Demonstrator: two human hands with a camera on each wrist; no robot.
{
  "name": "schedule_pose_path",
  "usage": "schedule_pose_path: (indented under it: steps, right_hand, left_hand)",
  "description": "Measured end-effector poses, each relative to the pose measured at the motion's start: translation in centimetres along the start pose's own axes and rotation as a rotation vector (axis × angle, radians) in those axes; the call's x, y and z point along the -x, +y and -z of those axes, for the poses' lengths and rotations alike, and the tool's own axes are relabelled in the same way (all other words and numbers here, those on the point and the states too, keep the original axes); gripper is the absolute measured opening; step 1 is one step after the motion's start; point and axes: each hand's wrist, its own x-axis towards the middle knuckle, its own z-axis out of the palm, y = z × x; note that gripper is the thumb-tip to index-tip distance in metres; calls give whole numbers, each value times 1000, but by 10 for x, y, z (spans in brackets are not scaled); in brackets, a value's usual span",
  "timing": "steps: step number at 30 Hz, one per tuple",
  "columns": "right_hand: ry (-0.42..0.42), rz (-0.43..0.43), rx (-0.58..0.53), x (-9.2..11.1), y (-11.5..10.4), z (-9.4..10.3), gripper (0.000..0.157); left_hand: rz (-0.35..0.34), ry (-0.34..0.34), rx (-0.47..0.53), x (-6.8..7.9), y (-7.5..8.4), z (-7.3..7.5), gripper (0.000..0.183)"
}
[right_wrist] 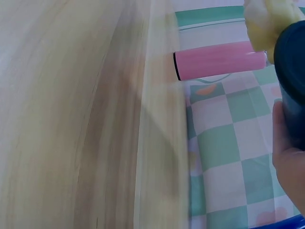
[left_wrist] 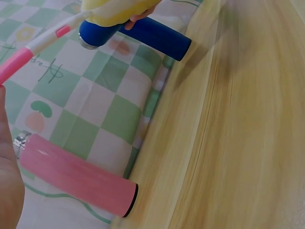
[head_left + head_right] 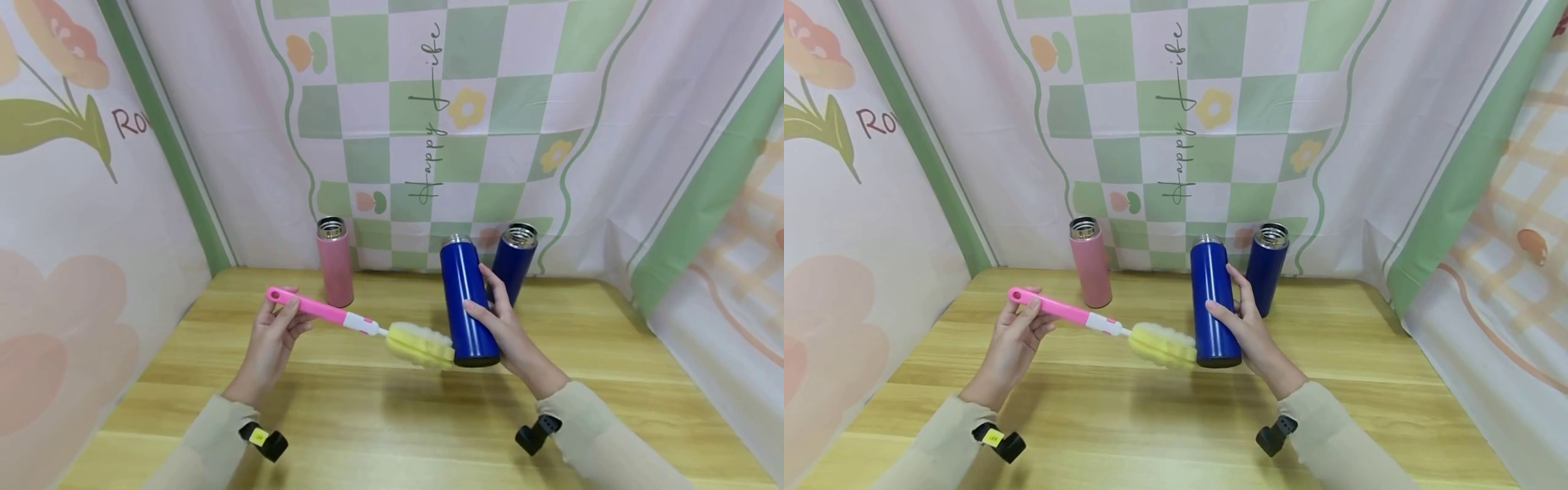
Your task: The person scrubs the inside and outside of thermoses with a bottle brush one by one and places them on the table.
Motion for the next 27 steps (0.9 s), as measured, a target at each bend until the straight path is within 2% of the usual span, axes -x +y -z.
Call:
schedule_pose_path:
  steps: [11, 18, 27]
  right_hand:
    - [6, -11, 90, 1, 1, 1, 72]
    - [26, -54, 20, 3, 2, 4, 66]
    - [-2, -100, -23, 3, 0, 6, 62]
  left_hand:
    - [-37, 19, 10, -7, -2, -6, 15]
    - [-32, 66, -41, -11, 0, -10, 19]
    - [-49, 128, -22, -21, 4, -16, 22]
